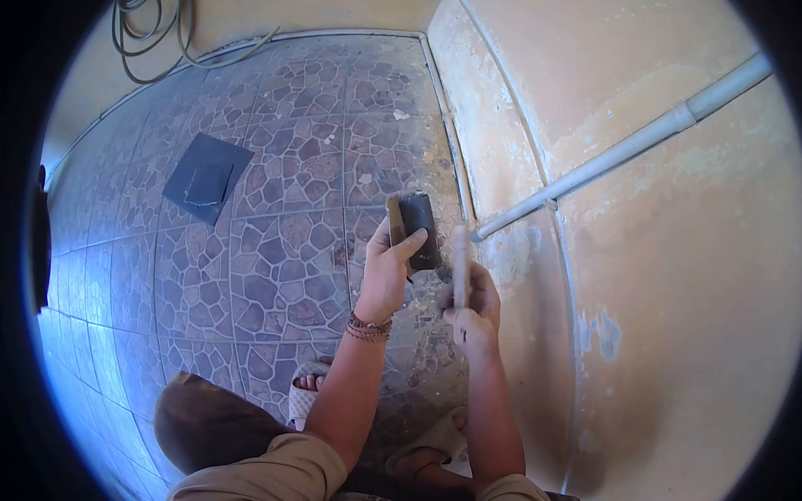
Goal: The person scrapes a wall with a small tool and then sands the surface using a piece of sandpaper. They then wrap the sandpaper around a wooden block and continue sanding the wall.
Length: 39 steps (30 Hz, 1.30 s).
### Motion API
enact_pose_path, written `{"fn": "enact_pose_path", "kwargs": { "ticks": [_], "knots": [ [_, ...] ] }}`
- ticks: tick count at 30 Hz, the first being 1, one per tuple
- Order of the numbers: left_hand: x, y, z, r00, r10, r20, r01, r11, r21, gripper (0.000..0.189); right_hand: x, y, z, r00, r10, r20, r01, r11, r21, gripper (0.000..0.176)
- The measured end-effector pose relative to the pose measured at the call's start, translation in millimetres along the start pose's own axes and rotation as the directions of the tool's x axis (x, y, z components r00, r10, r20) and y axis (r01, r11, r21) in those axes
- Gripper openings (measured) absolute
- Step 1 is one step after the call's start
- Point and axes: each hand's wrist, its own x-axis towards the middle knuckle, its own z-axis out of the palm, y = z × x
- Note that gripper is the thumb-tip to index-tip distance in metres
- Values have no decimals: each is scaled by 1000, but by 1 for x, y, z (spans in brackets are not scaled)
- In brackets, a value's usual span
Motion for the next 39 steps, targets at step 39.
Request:
{"fn": "enact_pose_path", "kwargs": {
  "ticks": [39],
  "knots": [
    [-12, -20, 27, 947, -178, 267, 172, 984, 46, 33, 5, -20, 12, 809, -569, 149, 233, 77, -969, 62]
  ]
}}
